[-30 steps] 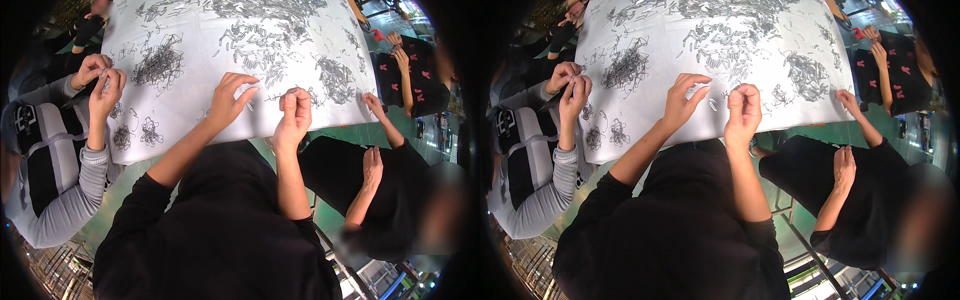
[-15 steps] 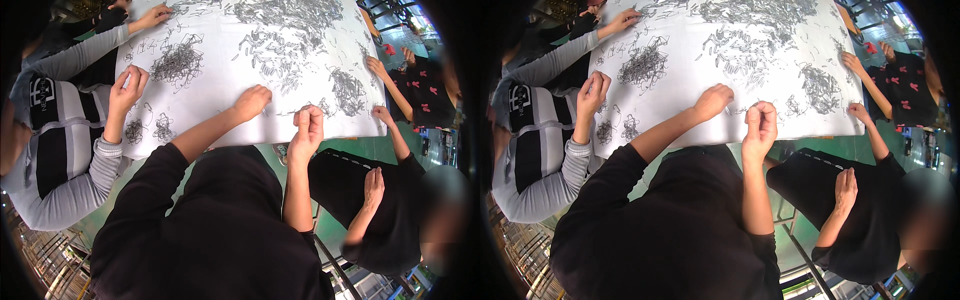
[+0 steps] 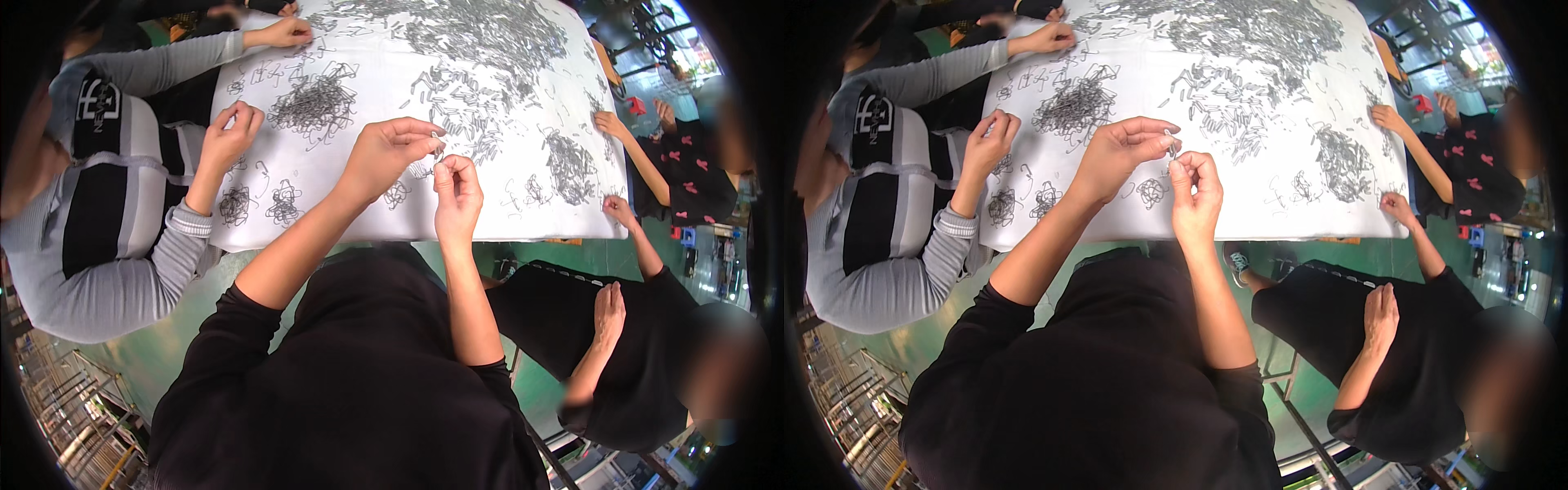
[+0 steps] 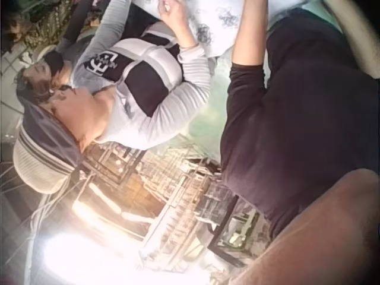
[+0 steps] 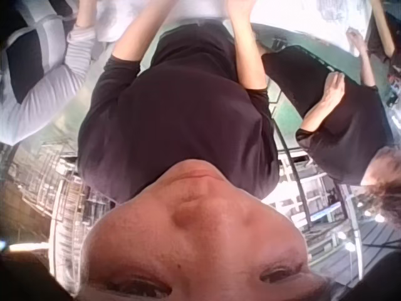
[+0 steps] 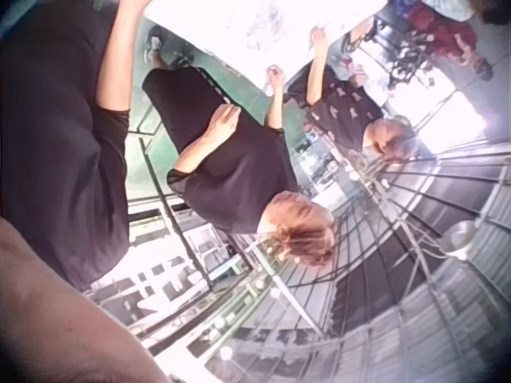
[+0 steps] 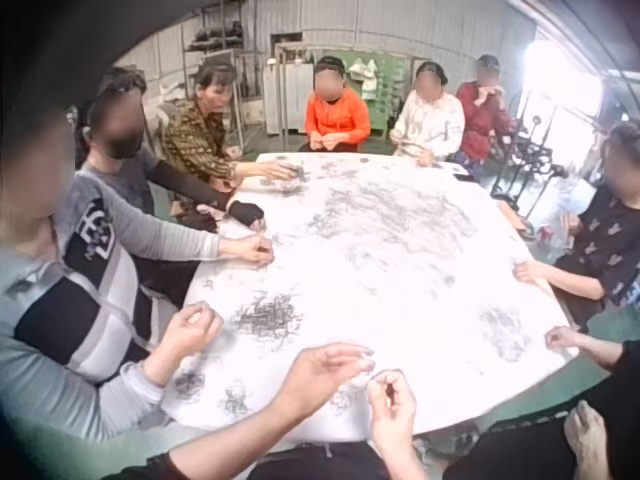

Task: The person repeatedly picks up small wire pieces from a large white sheet, separates them by hand, and places them back on the sheet. The task is performed alongside other workers in a shared workspace.

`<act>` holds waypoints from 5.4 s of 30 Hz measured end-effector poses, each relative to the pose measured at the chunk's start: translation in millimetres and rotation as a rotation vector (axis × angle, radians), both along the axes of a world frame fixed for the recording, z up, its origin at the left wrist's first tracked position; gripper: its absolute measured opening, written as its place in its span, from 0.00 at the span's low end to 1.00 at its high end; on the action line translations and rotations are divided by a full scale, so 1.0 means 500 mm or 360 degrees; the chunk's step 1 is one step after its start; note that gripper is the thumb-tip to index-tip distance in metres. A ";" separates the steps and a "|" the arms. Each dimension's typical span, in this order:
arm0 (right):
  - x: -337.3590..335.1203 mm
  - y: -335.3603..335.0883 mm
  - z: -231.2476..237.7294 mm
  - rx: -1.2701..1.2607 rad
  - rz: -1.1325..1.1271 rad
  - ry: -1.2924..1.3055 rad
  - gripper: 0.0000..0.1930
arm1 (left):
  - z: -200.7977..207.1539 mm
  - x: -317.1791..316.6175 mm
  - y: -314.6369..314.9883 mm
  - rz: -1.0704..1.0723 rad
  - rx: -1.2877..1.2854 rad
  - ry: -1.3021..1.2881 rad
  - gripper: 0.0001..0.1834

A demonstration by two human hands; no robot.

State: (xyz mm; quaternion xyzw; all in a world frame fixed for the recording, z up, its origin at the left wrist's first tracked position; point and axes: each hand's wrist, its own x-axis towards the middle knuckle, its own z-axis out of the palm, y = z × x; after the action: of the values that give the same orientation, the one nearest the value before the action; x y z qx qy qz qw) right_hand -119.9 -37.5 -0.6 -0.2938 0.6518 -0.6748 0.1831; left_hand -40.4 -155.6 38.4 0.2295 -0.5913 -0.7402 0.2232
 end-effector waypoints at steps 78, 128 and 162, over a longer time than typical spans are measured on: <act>0.031 -0.265 -0.201 0.0785 0.1035 0.1673 0.02 | -0.019 0.304 0.203 0.0480 -0.0818 -0.0170 0.09; 0.239 -0.310 -0.185 0.0804 0.0663 0.0938 0.07 | -0.061 0.460 0.252 0.0828 -0.0744 -0.0356 0.12; 0.079 0.160 0.064 -0.0096 -0.0031 -0.0762 0.03 | -0.019 0.112 0.187 0.0165 -0.0692 -0.0118 0.17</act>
State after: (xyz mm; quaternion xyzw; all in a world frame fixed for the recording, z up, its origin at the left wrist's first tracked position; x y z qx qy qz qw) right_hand -80.4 42.5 31.5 -0.1244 0.5721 -0.7461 0.3169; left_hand 15.5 -62.4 28.9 0.2332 -0.7321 -0.5739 0.2833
